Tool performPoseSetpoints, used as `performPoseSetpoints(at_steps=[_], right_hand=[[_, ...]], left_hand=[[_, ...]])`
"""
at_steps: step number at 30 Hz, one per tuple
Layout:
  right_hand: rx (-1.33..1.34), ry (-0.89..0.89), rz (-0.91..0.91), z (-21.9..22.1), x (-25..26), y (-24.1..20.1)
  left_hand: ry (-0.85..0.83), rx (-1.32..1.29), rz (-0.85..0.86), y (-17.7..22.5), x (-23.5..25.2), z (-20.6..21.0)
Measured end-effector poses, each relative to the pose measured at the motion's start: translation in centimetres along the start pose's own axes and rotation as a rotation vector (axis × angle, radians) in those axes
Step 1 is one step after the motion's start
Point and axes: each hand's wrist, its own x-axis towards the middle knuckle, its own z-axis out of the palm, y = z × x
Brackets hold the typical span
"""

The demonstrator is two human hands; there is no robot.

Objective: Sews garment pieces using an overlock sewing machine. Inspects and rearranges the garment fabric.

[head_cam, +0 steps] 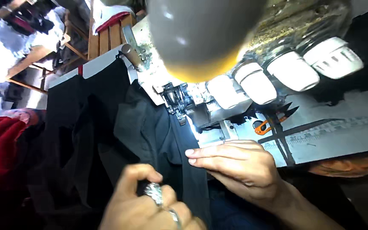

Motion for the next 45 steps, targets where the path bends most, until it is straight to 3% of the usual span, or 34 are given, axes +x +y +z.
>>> performPoseSetpoints(at_steps=[4,13,20,26,30,34,45], right_hand=[[0.010,0.066,-0.021,0.6,0.0,0.7],[0.001,0.129,-0.072,1.1,0.7,1.7],[0.001,0.149,-0.094,1.3,0.8,2.3],[0.000,0.109,-0.101,1.0,0.8,2.4],[-0.002,0.098,-0.096,0.9,0.7,2.6],[0.003,0.123,-0.099,1.2,0.6,2.7],[-0.057,0.149,-0.028,1.6,0.7,1.5]], left_hand=[[0.006,0.011,0.017,0.1,0.3,3.0],[0.194,0.179,0.060,-2.0,1.8,5.2],[0.205,0.236,0.014,-2.7,2.6,5.1],[0.219,0.295,-0.088,-1.3,0.7,1.7],[0.225,0.270,-0.021,-0.7,1.3,4.7],[0.272,0.257,-0.036,-1.7,1.9,5.9],[0.373,0.343,-0.146,-5.9,3.2,4.6]])
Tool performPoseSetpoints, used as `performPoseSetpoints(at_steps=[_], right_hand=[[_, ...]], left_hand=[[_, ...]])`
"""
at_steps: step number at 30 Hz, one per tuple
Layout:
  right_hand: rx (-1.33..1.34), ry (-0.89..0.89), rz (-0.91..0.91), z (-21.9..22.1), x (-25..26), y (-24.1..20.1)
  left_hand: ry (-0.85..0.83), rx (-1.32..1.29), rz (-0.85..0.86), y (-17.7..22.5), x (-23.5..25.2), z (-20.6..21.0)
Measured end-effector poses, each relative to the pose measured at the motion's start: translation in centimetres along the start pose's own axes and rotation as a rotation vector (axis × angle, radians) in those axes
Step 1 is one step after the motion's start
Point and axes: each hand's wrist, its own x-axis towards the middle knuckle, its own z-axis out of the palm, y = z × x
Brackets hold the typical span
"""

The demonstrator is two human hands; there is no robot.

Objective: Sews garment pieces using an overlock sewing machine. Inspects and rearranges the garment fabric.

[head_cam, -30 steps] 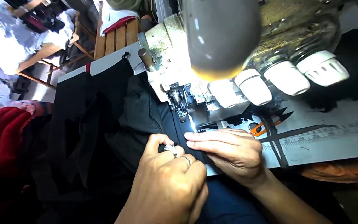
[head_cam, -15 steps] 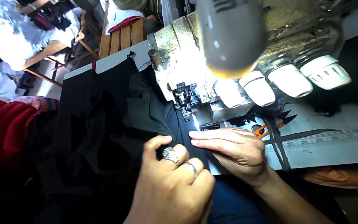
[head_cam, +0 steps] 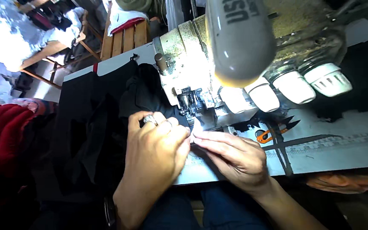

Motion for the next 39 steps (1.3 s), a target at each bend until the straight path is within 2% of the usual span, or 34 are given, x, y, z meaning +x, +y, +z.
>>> performPoseSetpoints(at_steps=[5,8,11,14,17,20,22,24,27,29,31,32,36,39], right_hand=[[0.109,-0.064,0.104,-1.0,-2.2,-1.9],[0.174,-0.105,0.192,-2.0,-3.4,-2.5],[0.193,-0.103,0.269,-2.2,-4.0,-2.8],[0.235,-0.044,0.455,-1.6,-3.5,-3.4],[0.305,0.044,0.662,-1.1,-2.0,-3.9],[0.285,0.108,0.778,-1.1,-0.5,-3.7],[0.291,0.130,0.815,-1.5,-0.3,-3.5],[0.308,0.102,0.828,-2.1,-0.3,-3.8],[0.332,0.071,0.824,-2.4,-0.8,-4.3],[0.365,0.065,0.825,-2.5,-1.0,-4.6],[0.355,0.038,0.820,-2.9,-1.3,-5.0],[0.333,0.016,0.817,-3.3,-1.5,-5.2],[0.395,-0.068,0.875,-5.0,-2.5,-5.3],[0.590,-0.070,0.924,-5.3,-2.9,-5.2]], left_hand=[[-0.067,0.008,-0.180,-2.3,0.5,0.3],[-0.022,-0.097,-0.237,-2.2,-0.9,0.3],[-0.015,-0.109,-0.223,-0.8,-3.0,-0.3],[-0.071,-0.120,-0.186,1.9,-4.0,-1.0],[-0.113,-0.220,-0.131,5.6,-4.2,1.3],[-0.071,-0.318,-0.132,6.5,-4.2,3.6],[-0.109,-0.354,-0.093,6.6,-4.5,2.1],[-0.085,-0.381,-0.085,5.9,-4.4,-1.4],[0.112,-0.258,-0.151,3.0,-3.1,-5.3],[0.033,-0.172,-0.133,-0.8,-1.7,-4.8],[-0.104,-0.332,-0.182,-3.7,-1.1,-3.4],[-0.114,-0.425,-0.221,-4.4,-0.9,-2.9],[0.022,-0.392,-0.460,-4.7,-0.6,-2.8],[0.087,-0.367,-0.466,-4.5,-0.4,-1.2]])
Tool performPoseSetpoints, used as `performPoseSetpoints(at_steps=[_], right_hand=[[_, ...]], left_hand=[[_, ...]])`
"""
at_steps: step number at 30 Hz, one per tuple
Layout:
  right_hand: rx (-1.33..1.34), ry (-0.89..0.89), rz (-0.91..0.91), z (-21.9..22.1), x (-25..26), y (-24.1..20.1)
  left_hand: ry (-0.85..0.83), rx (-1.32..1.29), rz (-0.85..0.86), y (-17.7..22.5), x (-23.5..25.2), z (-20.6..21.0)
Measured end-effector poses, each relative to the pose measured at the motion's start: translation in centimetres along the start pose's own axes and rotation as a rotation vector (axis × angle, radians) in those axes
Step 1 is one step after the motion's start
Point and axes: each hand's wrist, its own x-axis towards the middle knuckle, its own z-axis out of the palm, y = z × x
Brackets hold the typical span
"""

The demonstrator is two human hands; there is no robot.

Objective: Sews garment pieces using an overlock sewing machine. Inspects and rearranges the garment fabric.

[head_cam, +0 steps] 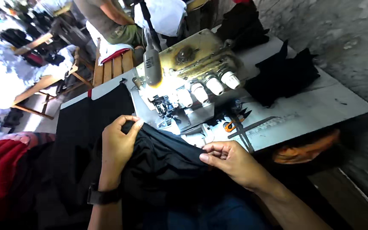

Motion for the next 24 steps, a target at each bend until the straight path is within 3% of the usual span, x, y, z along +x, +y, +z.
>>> performPoseSetpoints(at_steps=[5,15,19,21,24], right_hand=[[0.270,-0.049,0.156,-0.3,0.3,-0.2],[0.411,-0.060,0.182,-0.3,0.7,-0.1],[0.324,-0.045,0.085,0.4,0.1,-1.0],[0.281,-0.065,0.004,0.9,-0.7,-1.8],[0.060,-0.081,-0.282,2.2,-1.9,-2.8]], left_hand=[[-0.003,-0.052,0.092,-0.5,0.2,0.5],[0.030,0.032,0.110,-0.6,0.5,0.8],[0.173,0.177,0.391,3.5,-2.3,-1.2],[-0.032,0.063,0.490,6.4,-5.0,-1.6],[-0.321,0.053,0.634,6.4,-6.8,-0.1]])
